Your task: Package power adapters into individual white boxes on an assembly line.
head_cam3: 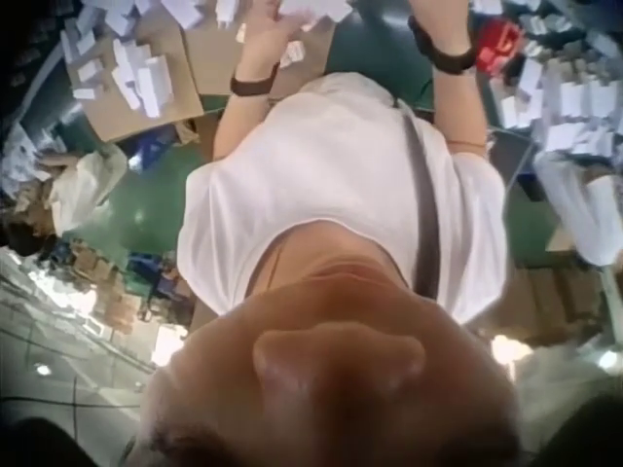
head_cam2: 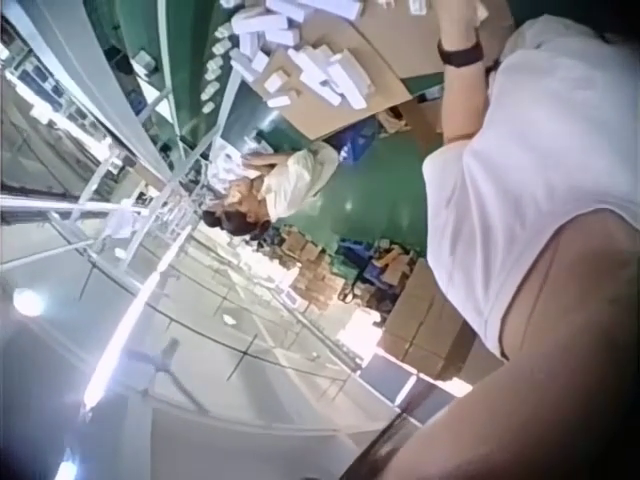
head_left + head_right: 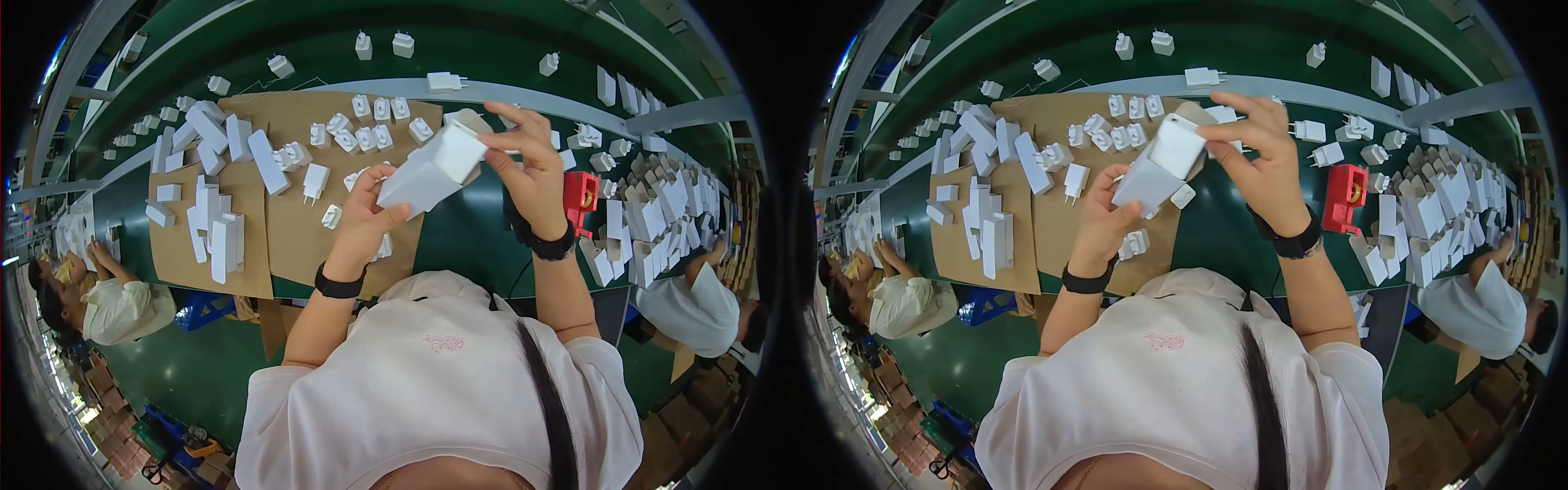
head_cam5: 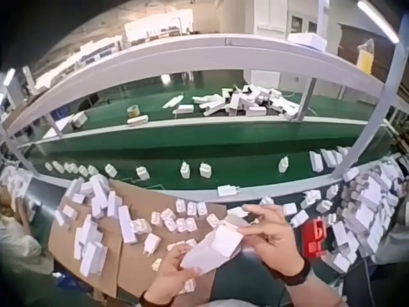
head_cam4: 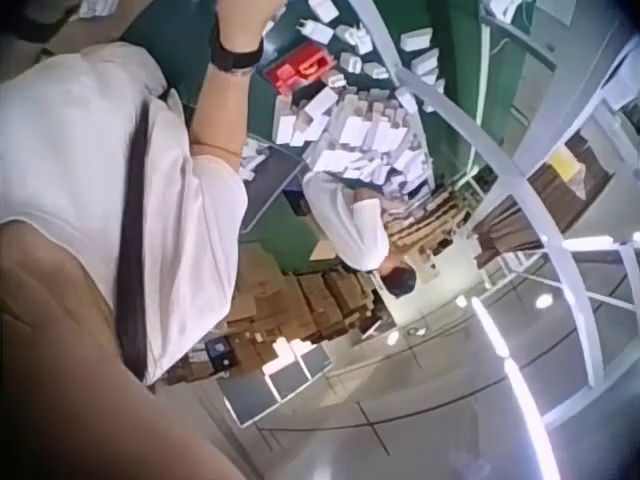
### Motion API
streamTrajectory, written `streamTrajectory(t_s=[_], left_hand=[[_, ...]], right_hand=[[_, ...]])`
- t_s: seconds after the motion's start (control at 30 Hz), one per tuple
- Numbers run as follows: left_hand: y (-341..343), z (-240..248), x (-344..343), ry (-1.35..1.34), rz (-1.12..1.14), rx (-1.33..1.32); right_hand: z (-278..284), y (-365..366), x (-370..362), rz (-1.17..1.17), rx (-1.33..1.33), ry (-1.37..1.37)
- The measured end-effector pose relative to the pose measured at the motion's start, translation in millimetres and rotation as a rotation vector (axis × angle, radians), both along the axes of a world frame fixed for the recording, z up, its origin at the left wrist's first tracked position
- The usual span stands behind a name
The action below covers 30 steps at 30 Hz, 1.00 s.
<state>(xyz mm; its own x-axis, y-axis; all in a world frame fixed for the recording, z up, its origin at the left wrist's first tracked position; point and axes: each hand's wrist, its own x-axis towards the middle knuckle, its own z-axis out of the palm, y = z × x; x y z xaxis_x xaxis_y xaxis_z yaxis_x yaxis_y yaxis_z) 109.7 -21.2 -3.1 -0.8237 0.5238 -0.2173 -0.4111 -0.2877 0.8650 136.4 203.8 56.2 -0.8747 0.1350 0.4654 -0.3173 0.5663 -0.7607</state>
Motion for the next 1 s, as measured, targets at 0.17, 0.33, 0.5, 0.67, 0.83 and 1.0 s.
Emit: streamTrajectory(t_s=[0.17,0.33,0.5,0.67,0.83,1.0], left_hand=[[15,4,-9,-0.124,-0.099,-0.074],[30,-3,-17,-0.086,0.004,0.135],[33,-10,-36,0.146,-0.047,0.035],[-90,-46,-129,0.802,0.532,-1.429],[-134,-102,-172,0.464,0.456,-1.760],[-200,-114,-163,0.094,0.288,-1.438]], right_hand=[[-3,-5,-5,0.163,0.243,0.086],[4,-5,-1,-0.172,-0.299,0.118],[-28,-10,-24,0.141,-0.791,-0.259],[-65,145,-133,-0.181,-0.584,-0.527],[-180,266,-211,-0.493,-0.354,-0.734],[-157,266,-239,-0.736,1.026,-0.547]])
